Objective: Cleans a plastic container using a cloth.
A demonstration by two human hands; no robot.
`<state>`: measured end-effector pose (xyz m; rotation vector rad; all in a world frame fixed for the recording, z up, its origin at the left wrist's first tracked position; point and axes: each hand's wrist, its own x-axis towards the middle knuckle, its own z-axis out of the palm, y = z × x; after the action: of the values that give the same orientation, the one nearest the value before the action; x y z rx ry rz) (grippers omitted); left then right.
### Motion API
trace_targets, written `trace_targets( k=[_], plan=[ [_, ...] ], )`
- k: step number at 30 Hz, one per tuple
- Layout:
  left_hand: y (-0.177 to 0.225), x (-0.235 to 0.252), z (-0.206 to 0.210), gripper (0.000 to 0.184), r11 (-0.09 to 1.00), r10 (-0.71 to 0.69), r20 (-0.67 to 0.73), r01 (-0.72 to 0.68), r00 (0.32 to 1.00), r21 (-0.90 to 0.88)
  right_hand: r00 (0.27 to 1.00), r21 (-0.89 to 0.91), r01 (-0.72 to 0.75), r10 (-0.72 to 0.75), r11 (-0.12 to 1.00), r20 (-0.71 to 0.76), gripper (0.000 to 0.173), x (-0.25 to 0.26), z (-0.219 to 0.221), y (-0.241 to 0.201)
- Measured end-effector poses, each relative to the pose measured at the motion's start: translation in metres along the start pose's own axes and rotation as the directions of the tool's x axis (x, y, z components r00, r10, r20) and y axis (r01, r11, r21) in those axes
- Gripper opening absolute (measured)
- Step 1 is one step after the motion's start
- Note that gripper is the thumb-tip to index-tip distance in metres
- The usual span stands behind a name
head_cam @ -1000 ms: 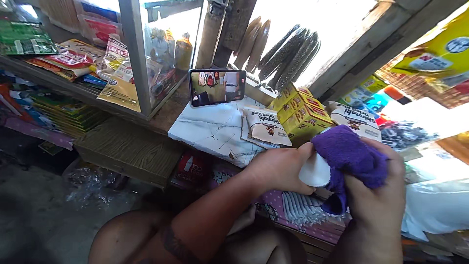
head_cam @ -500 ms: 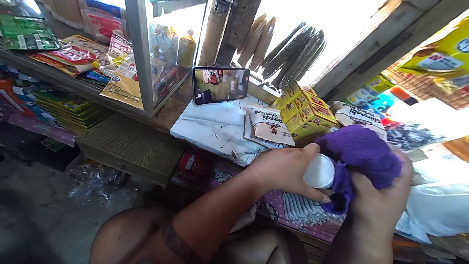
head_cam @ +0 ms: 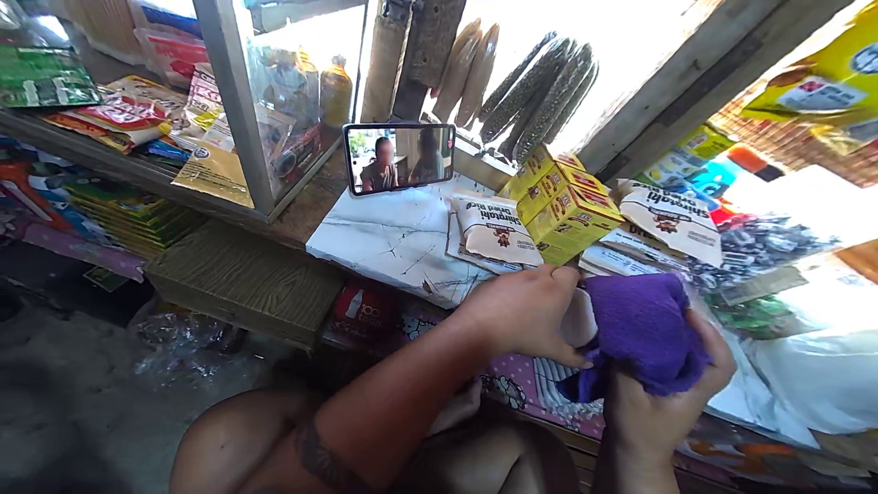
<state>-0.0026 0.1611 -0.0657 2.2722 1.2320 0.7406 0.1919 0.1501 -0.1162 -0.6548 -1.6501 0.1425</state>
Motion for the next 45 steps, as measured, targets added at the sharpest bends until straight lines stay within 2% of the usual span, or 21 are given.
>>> trace_targets(
  k=[4, 8, 12, 17, 24, 38, 41, 45],
  plan=[
    [0.001, 0.002, -0.001, 0.078, 1.0, -0.007, 0.029, 0.006, 1.0, 0.026, 0.998, -0.033, 0.054, -0.053, 0.998, 0.026, 0.064, -0.007, -0.002, 0.003],
    [0.001, 0.002, -0.001, 0.084, 0.998, 0.012, 0.036, -0.015, 0.999, 0.063, 0.993, -0.155, 0.095, -0.083, 0.983, 0.084, 0.058, 0.001, -0.007, 0.001],
    [0.0, 0.002, 0.001, 0.086, 0.998, -0.004, 0.029, 0.002, 1.0, 0.065, 0.984, -0.193, 0.103, -0.072, 0.976, 0.163, 0.056, 0.019, -0.011, -0.002],
    [0.001, 0.001, 0.0, 0.076, 0.996, -0.015, 0.039, 0.012, 0.999, 0.083, 0.958, -0.297, 0.02, 0.067, 0.955, 0.278, 0.063, 0.04, -0.014, -0.009],
    [0.003, 0.0, -0.001, 0.076, 0.995, -0.031, 0.052, 0.026, 0.998, 0.099, 0.902, -0.357, -0.051, 0.197, 0.933, 0.384, 0.067, 0.061, -0.014, -0.011],
    [0.004, -0.002, -0.002, 0.073, 0.997, -0.036, 0.042, 0.033, 0.998, 0.067, 0.808, -0.504, -0.202, 0.433, 0.84, 0.399, 0.067, 0.088, 0.001, -0.015],
    [0.005, -0.002, -0.002, 0.073, 0.997, -0.035, 0.04, 0.033, 0.999, 0.069, 0.828, -0.468, -0.215, 0.414, 0.857, 0.378, 0.066, 0.084, 0.001, -0.013],
    [0.004, -0.004, -0.001, 0.072, 0.998, -0.016, 0.035, 0.014, 0.999, 0.067, 0.893, -0.353, -0.141, 0.273, 0.925, 0.359, 0.066, 0.07, -0.003, -0.005]
  ],
)
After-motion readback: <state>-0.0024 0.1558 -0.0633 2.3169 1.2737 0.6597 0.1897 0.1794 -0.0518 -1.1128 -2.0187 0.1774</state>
